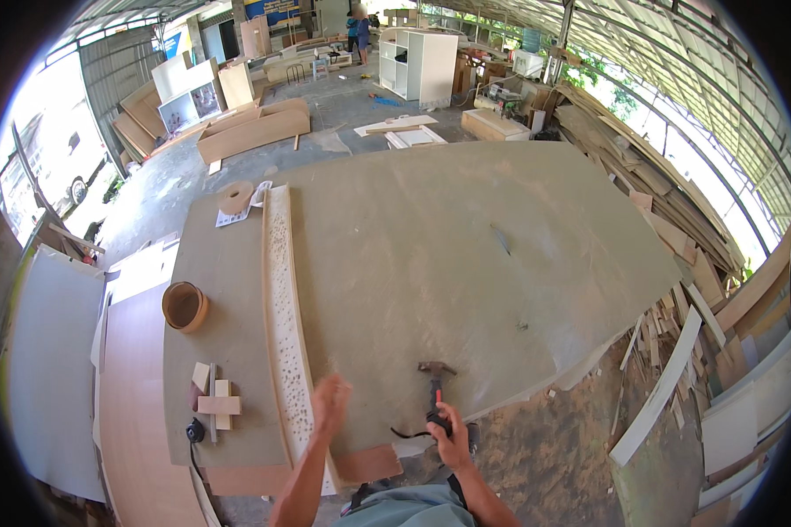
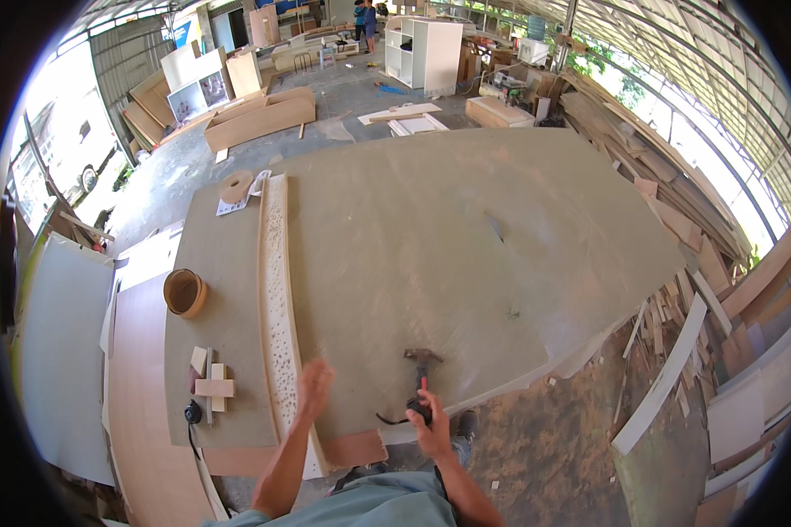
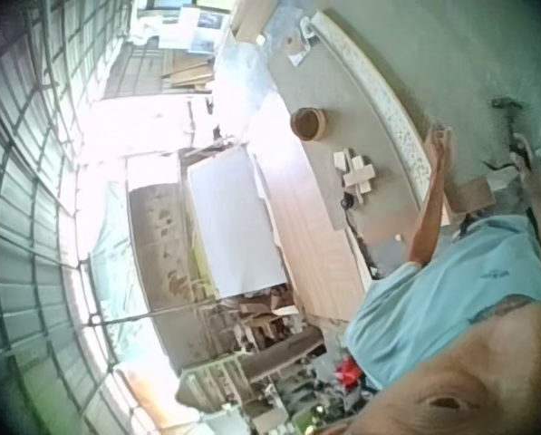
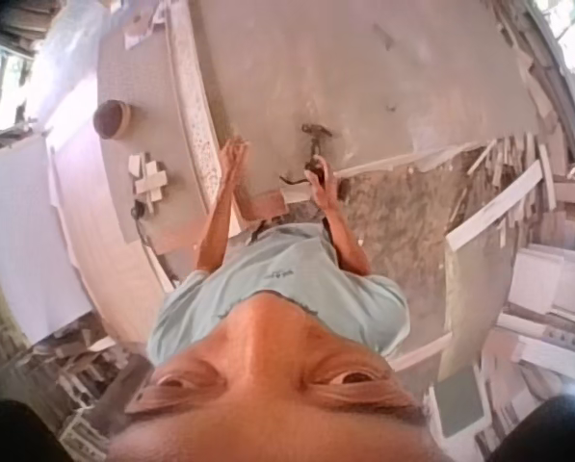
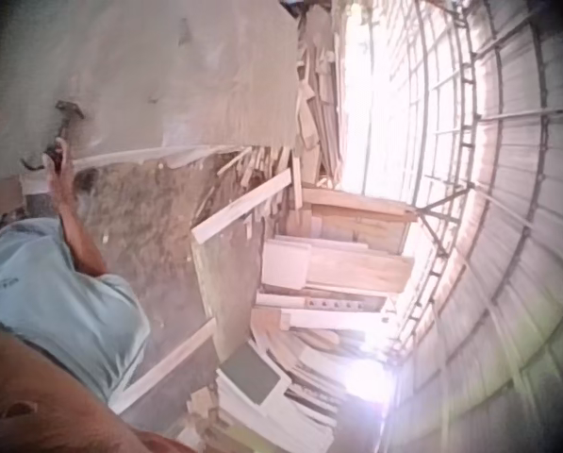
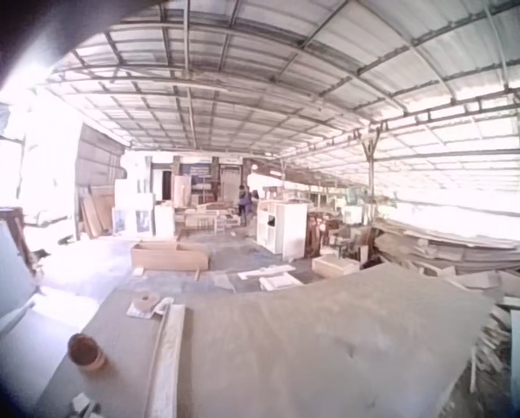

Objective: The person measures and marks a large board, hammers a guide strip onto a table, and then retrieves a large wooden panel from a stack.

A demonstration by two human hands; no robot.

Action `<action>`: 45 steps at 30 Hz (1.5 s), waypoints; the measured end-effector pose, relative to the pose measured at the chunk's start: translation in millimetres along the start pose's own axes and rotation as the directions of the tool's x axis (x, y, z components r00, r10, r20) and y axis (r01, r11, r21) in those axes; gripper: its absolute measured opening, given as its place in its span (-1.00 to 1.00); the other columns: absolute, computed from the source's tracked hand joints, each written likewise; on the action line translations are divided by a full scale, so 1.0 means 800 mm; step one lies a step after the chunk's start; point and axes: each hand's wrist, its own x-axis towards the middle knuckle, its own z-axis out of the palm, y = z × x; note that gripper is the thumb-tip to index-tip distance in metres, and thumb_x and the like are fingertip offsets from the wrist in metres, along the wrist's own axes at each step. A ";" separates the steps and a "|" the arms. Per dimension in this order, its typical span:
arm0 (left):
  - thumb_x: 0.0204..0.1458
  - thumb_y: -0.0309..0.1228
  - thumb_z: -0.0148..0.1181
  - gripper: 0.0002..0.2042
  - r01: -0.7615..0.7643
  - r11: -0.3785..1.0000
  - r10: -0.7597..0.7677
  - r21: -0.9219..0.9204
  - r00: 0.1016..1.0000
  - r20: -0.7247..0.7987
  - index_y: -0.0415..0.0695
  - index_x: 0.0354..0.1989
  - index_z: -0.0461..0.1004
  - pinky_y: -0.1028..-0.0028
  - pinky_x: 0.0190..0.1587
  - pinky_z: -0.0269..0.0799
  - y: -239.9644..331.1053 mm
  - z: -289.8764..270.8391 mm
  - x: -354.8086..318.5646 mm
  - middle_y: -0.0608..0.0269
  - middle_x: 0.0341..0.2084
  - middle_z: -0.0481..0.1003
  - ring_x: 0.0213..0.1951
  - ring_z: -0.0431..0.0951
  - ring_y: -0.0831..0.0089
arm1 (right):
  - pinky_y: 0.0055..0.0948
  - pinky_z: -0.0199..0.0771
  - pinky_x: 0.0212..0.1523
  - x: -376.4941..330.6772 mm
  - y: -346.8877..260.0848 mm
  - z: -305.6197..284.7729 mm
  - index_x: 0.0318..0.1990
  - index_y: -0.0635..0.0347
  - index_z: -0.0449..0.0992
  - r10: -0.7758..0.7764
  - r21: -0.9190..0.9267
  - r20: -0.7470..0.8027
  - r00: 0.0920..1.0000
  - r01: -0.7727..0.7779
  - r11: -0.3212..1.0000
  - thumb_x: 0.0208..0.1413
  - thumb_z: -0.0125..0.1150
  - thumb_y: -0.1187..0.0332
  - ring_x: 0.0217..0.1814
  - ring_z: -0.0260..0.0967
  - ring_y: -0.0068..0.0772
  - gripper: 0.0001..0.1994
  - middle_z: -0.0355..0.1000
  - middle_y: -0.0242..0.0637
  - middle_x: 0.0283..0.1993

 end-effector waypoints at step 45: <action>0.22 -0.43 0.23 -0.87 0.132 0.441 -0.672 -0.888 0.704 -0.229 -0.21 -0.16 0.49 0.42 -0.44 0.54 0.034 0.309 0.249 0.18 -0.40 0.57 -0.42 0.62 0.35 | -0.13 0.33 0.17 0.588 0.001 -0.465 -0.04 0.09 0.58 0.046 -0.833 0.455 0.889 0.407 0.375 0.18 0.23 0.38 0.04 0.38 -0.03 -0.79 0.46 -0.15 -0.05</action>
